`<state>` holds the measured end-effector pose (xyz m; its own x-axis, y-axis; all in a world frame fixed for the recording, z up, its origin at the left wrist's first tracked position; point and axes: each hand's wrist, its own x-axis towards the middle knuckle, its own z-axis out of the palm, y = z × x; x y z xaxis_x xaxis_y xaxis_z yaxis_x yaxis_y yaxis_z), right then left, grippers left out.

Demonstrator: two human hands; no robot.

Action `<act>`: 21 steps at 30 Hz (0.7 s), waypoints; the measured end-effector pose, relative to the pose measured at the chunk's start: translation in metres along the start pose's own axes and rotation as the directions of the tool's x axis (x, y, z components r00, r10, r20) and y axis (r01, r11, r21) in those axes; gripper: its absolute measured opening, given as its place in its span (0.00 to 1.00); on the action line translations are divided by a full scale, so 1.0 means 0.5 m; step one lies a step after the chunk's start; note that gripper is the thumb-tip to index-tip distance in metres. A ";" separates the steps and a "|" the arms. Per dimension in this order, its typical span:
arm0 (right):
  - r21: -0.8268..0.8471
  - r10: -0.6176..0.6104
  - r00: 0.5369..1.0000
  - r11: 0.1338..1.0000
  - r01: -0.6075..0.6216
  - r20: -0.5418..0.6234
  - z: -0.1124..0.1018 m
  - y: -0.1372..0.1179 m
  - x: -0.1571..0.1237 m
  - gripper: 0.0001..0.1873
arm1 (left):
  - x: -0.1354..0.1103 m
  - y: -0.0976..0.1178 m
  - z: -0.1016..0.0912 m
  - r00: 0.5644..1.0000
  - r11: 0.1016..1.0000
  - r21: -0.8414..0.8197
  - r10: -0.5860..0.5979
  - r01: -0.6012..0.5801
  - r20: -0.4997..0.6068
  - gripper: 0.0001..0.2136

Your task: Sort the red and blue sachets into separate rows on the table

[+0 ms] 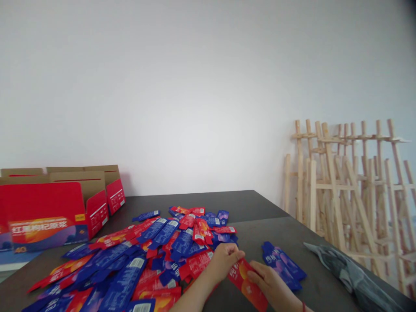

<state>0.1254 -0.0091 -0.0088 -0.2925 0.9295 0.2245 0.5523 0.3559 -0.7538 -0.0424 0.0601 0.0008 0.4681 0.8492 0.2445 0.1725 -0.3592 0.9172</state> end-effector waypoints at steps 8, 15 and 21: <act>-0.217 0.042 0.999 0.975 -0.049 -0.034 -0.012 -0.012 0.004 0.19 | 0.009 -0.023 -0.002 0.991 0.995 0.025 -0.091 0.094 -0.099 0.20; -0.059 0.050 0.997 0.997 -0.053 -0.052 0.015 0.009 0.007 0.20 | -0.001 0.007 -0.012 0.979 0.895 0.442 0.045 0.049 -0.199 0.20; -0.307 0.094 0.990 0.944 -0.122 -0.105 -0.033 0.028 0.060 0.19 | -0.016 0.021 -0.035 0.950 0.786 0.608 0.098 0.108 -0.296 0.11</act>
<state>0.1373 0.0256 -0.0023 -0.1558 0.9640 0.2157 0.7968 0.2517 -0.5493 -0.0596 0.0563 0.0141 0.2055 0.8861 0.4155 0.7134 -0.4263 0.5562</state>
